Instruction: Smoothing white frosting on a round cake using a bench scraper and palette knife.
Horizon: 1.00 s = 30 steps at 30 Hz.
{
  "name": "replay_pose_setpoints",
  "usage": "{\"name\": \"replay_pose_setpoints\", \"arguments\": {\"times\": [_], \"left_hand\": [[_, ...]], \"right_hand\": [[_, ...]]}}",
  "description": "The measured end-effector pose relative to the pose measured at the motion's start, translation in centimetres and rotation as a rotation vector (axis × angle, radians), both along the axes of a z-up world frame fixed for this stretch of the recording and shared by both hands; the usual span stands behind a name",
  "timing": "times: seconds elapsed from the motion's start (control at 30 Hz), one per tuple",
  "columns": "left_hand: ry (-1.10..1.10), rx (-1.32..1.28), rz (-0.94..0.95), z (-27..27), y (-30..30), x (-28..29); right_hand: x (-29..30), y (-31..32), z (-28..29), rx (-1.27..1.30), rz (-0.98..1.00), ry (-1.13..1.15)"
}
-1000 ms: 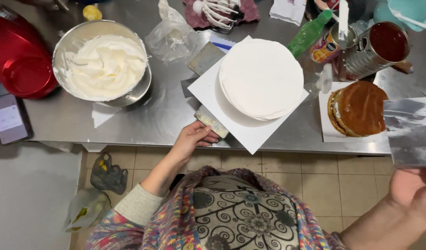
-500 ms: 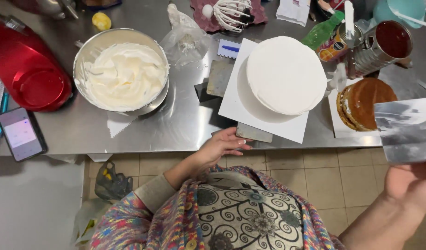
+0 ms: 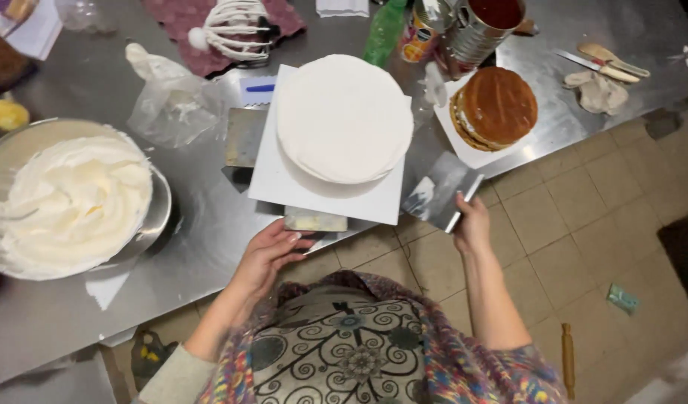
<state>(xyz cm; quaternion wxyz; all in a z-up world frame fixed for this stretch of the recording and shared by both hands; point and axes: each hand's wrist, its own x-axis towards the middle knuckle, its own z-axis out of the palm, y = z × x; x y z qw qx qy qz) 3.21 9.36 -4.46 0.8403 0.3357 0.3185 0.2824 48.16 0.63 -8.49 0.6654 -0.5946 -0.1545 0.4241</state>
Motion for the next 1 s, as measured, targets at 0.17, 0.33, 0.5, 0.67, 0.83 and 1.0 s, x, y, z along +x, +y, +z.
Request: {"name": "replay_pose_setpoints", "arguments": {"times": [0.17,0.33,0.5,0.67,0.83,1.0], "left_hand": [[0.078,-0.050,0.169,0.4,-0.6,-0.6],[0.067,-0.051,0.328,-3.3,-0.9,-2.3],[0.098,-0.073,0.516,-3.2,-1.9,-2.0],[0.141,-0.089,0.603,-2.5,-4.0,-0.7],[0.171,-0.105,0.654,0.3,-6.0,2.3],[0.195,-0.089,0.614,3.3,-7.1,4.2]], "right_hand": [[1.4,3.9,-6.3,-0.068,0.002,-0.034],[3.3,6.7,-8.2,-0.029,0.025,-0.131],[6.6,6.8,-8.3,-0.126,0.290,-0.584],[11.0,14.9,-0.3,0.081,0.190,-0.937],[13.9,29.8,3.3,0.054,0.253,-1.223],[17.4,40.5,-4.4,-0.265,0.257,-1.209]]}}
